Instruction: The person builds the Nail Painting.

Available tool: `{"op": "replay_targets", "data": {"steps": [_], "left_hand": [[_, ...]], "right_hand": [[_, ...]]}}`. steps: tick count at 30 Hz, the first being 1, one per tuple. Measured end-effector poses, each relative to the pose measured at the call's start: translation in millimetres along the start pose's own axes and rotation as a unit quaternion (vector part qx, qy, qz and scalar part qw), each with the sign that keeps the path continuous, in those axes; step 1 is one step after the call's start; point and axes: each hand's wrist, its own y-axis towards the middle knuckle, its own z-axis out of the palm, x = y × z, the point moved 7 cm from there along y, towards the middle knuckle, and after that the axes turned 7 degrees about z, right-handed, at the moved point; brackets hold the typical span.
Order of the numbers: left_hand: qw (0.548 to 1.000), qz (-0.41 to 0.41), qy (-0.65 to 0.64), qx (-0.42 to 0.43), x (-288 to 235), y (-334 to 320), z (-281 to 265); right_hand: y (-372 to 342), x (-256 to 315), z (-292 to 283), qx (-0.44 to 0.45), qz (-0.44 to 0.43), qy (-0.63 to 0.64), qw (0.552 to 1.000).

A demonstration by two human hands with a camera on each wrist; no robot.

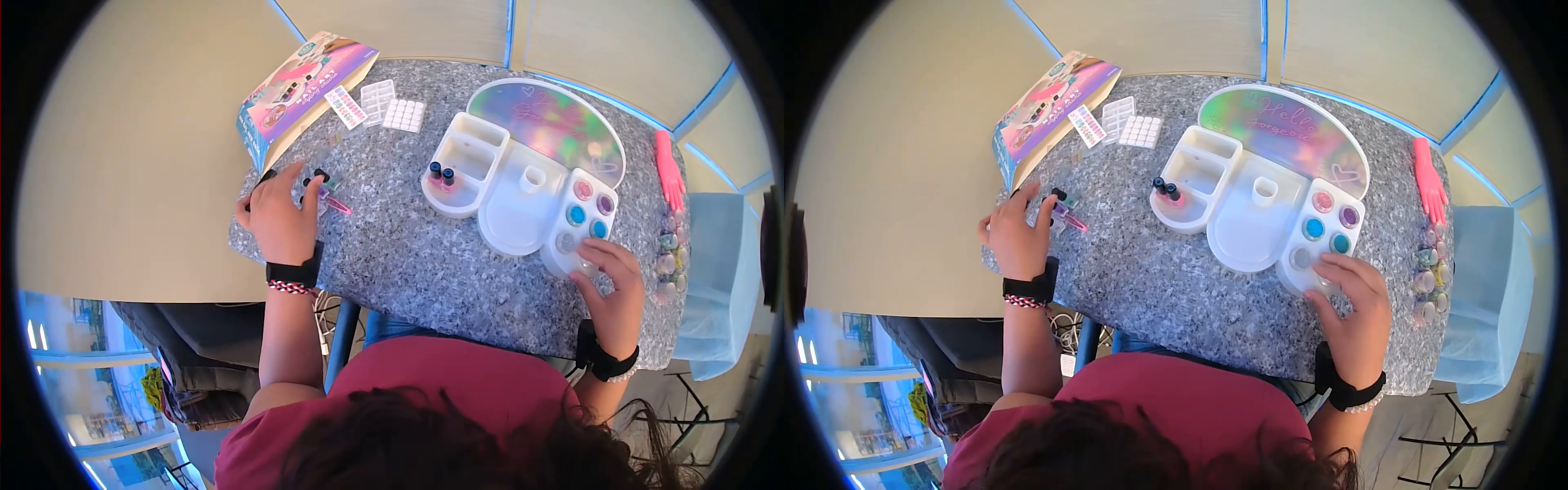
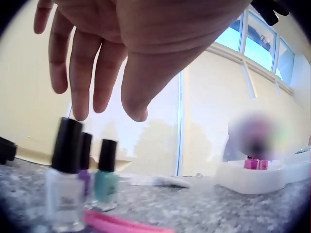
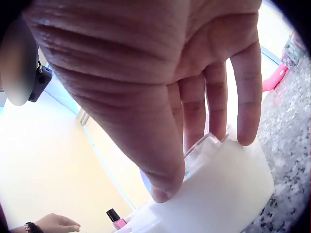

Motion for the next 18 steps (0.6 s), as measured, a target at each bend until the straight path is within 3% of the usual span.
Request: {"op": "replay_targets", "data": {"steps": [2,8,13,15,17,18], "left_hand": [[0.994,-0.051,0.015,0.092,18,-7,13],[0.996,-0.01,-0.032,0.079,22,-6,29],[0.997,-0.031,-0.029,0.066,21,9,14],[0.998,0.003,-0.01,-0.058,6,16,-23],[0.995,0.019,-0.04,-0.089,-25,25,-56],[0.985,0.061,-0.114,-0.116,-45,28,-69]], "right_hand": [[0,-1,0,0.0,0.002,0.0,1.0],[-1,-2,0,-0.003,0.004,0.002,1.0],[0,-1,-1,0.002,0.0,0.001,1.0],[0,-2,-1,0.001,0.0,0.001,1.0],[0,-2,-1,0.001,0.001,-0.002,1.0],[0,0,-1,0.002,-0.004,-0.004,1.0]]}}
